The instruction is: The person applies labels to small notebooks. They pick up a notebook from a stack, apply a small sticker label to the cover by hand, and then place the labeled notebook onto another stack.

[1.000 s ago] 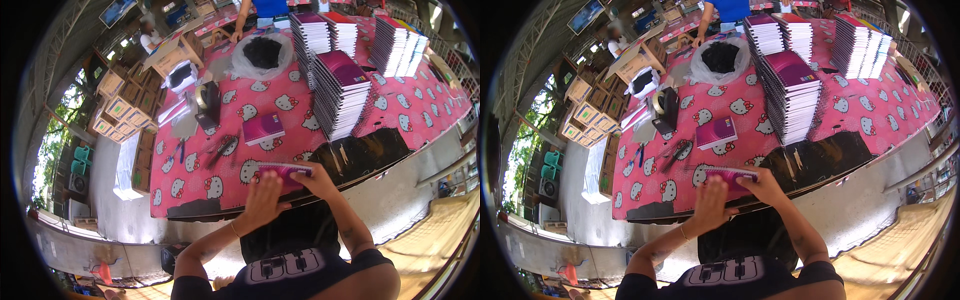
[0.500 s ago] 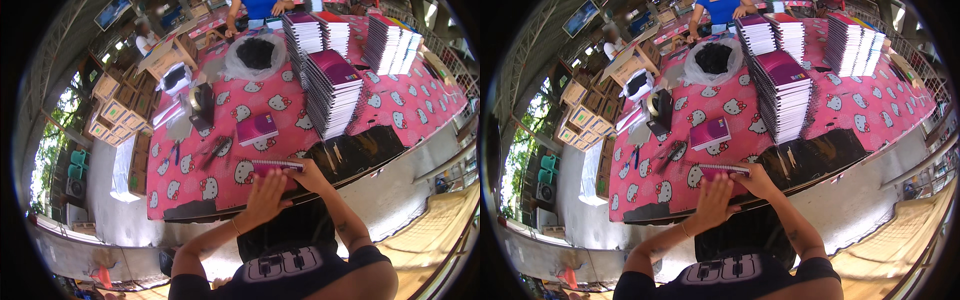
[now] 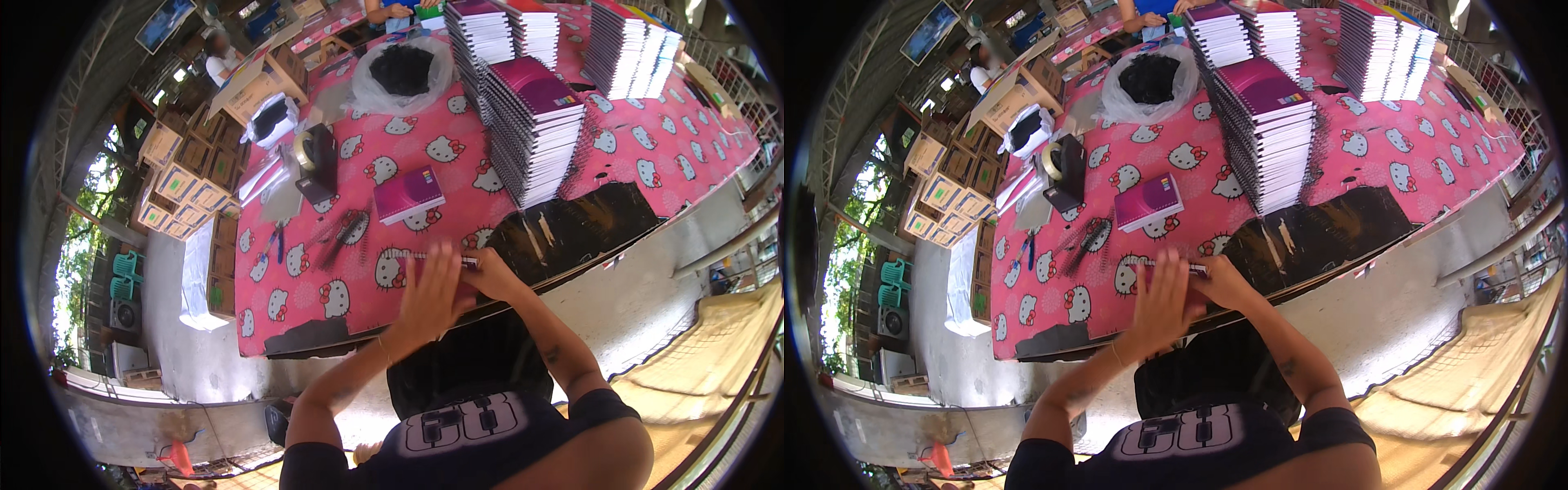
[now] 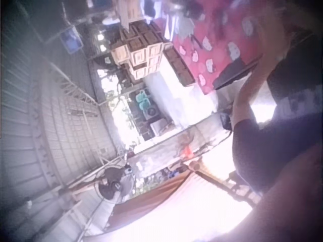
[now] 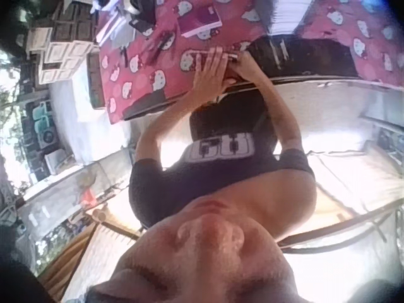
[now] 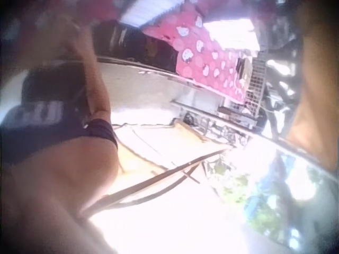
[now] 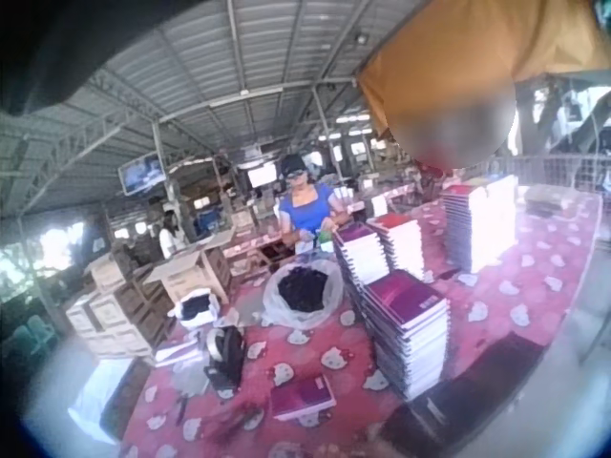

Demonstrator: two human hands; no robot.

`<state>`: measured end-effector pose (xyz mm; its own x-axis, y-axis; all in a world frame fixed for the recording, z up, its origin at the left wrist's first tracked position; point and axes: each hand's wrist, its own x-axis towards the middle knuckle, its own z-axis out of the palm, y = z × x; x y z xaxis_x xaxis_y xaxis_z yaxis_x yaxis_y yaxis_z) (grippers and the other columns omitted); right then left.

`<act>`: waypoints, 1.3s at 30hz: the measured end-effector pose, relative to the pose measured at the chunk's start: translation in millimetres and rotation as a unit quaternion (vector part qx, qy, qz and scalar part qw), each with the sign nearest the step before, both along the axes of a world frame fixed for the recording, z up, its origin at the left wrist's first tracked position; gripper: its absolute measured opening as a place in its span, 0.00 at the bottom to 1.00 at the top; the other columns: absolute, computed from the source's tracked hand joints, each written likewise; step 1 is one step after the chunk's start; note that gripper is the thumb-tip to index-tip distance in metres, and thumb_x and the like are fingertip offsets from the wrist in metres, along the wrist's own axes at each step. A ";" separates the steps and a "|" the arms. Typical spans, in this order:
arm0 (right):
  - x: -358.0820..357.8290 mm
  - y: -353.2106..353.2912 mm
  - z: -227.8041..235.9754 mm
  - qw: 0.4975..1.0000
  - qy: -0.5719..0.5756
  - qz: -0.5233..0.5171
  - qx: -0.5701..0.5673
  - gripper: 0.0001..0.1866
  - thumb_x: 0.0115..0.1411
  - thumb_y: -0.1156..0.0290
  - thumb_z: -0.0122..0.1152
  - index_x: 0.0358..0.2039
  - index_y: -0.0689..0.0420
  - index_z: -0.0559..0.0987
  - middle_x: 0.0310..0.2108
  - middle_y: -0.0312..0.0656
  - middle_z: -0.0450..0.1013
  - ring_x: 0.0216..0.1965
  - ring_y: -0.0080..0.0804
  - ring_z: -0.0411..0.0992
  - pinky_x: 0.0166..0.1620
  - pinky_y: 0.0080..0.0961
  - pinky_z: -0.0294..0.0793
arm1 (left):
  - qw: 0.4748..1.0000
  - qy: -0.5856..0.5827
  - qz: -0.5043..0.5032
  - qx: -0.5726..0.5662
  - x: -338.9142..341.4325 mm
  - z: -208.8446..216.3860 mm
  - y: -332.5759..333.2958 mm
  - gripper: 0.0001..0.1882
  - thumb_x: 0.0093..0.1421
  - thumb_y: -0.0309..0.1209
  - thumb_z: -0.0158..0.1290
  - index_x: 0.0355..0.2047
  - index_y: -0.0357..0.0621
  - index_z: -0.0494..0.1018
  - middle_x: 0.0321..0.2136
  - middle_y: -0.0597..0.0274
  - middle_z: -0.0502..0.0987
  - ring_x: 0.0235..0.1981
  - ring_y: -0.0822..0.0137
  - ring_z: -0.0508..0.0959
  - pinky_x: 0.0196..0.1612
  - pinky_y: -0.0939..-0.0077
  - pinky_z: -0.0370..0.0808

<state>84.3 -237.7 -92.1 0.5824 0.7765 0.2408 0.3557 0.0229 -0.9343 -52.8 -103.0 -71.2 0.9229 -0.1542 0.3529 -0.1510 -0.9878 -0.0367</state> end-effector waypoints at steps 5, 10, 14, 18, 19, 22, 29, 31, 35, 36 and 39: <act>-1.4 2.5 17.2 0.999 0.030 0.002 -0.014 0.19 0.55 0.76 0.64 0.49 0.63 0.79 0.34 0.55 0.80 0.37 0.50 0.81 0.40 0.34 0.78 | 0.999 0.015 0.034 -0.009 11.9 27.5 -4.1 0.42 0.68 0.55 0.42 0.68 0.30 0.55 0.71 0.39 0.52 0.73 0.45 0.50 0.70 0.35 0.38; 1.0 1.5 -0.7 1.000 0.015 0.017 -0.013 0.18 0.55 0.73 0.68 0.46 0.64 0.80 0.35 0.54 0.80 0.37 0.47 0.81 0.40 0.33 0.77 | 0.995 -0.058 0.015 -0.085 6.4 32.9 -7.6 0.31 0.68 0.45 0.48 0.64 0.36 0.63 0.63 0.48 0.66 0.67 0.52 0.63 0.70 0.38 0.39; 4.4 -12.1 36.2 0.997 -0.038 0.042 -0.053 0.17 0.56 0.73 0.69 0.45 0.65 0.80 0.36 0.52 0.80 0.36 0.39 0.81 0.40 0.29 0.77 | 0.985 -0.039 -0.013 -0.167 23.3 41.3 14.7 0.15 0.64 0.36 0.55 0.50 0.47 0.76 0.46 0.63 0.81 0.51 0.61 0.78 0.70 0.39 0.43; 19.1 -35.3 43.7 0.993 0.099 0.045 0.054 0.10 0.61 0.74 0.67 0.40 0.66 0.82 0.32 0.42 0.81 0.35 0.22 0.77 0.41 0.21 0.76 | 0.977 -0.098 -0.016 -0.191 26.0 37.6 8.7 0.08 0.62 0.32 0.58 0.41 0.49 0.78 0.38 0.68 0.82 0.42 0.63 0.81 0.70 0.41 0.44; 27.0 -38.1 45.4 0.997 0.064 0.034 0.001 0.07 0.62 0.77 0.65 0.38 0.67 0.83 0.32 0.39 0.80 0.35 0.19 0.76 0.42 0.20 0.77 | 0.974 -0.101 -0.019 -0.200 25.7 37.0 9.3 0.08 0.62 0.32 0.58 0.41 0.49 0.78 0.38 0.68 0.82 0.42 0.63 0.81 0.70 0.42 0.44; 36.2 -38.1 47.1 0.998 0.027 0.065 -0.009 0.07 0.61 0.77 0.67 0.37 0.67 0.83 0.31 0.39 0.80 0.35 0.19 0.76 0.42 0.20 0.77 | 0.975 -0.105 -0.025 -0.193 28.2 38.5 9.5 0.09 0.61 0.33 0.58 0.41 0.47 0.77 0.38 0.66 0.82 0.41 0.62 0.81 0.68 0.47 0.51; 34.9 -21.5 54.1 0.987 -0.140 0.063 0.054 0.08 0.50 0.75 0.70 0.27 0.61 0.77 0.23 0.43 0.75 0.26 0.31 0.76 0.32 0.26 0.73 | 0.981 -0.092 -0.026 -0.169 27.3 43.5 11.6 0.12 0.58 0.33 0.60 0.41 0.43 0.76 0.35 0.59 0.79 0.39 0.57 0.78 0.46 0.62 0.69; 22.7 -15.5 57.1 0.980 -0.195 -0.009 0.043 0.11 0.48 0.73 0.70 0.24 0.60 0.74 0.21 0.42 0.73 0.25 0.40 0.75 0.30 0.30 0.73 | 0.985 -0.076 -0.021 -0.153 24.3 45.3 10.9 0.12 0.57 0.33 0.61 0.41 0.43 0.77 0.35 0.59 0.79 0.38 0.56 0.78 0.44 0.63 0.70; 14.1 -14.7 48.6 0.970 -0.199 -0.138 0.017 0.13 0.50 0.70 0.71 0.34 0.59 0.78 0.28 0.44 0.75 0.30 0.44 0.76 0.34 0.32 0.74 | 0.986 -0.026 -0.008 -0.167 26.6 57.1 11.1 0.11 0.59 0.32 0.60 0.41 0.41 0.76 0.36 0.56 0.79 0.36 0.57 0.80 0.39 0.65 0.77; 10.3 -17.4 67.4 0.957 -0.231 -0.172 0.038 0.16 0.52 0.69 0.71 0.39 0.59 0.79 0.30 0.44 0.75 0.33 0.43 0.76 0.36 0.31 0.75 | 0.983 -0.009 0.001 -0.183 30.4 69.1 11.5 0.11 0.60 0.31 0.59 0.41 0.41 0.76 0.38 0.55 0.79 0.37 0.58 0.81 0.37 0.65 0.79; -14.5 -35.7 137.5 0.964 -0.158 -0.161 0.140 0.26 0.56 0.68 0.70 0.55 0.60 0.75 0.35 0.43 0.76 0.40 0.40 0.77 0.43 0.30 0.76 | 0.870 -0.044 0.006 -0.492 40.8 140.0 -7.7 0.12 0.63 0.28 0.58 0.46 0.38 0.75 0.42 0.52 0.79 0.37 0.63 0.82 0.35 0.70 0.81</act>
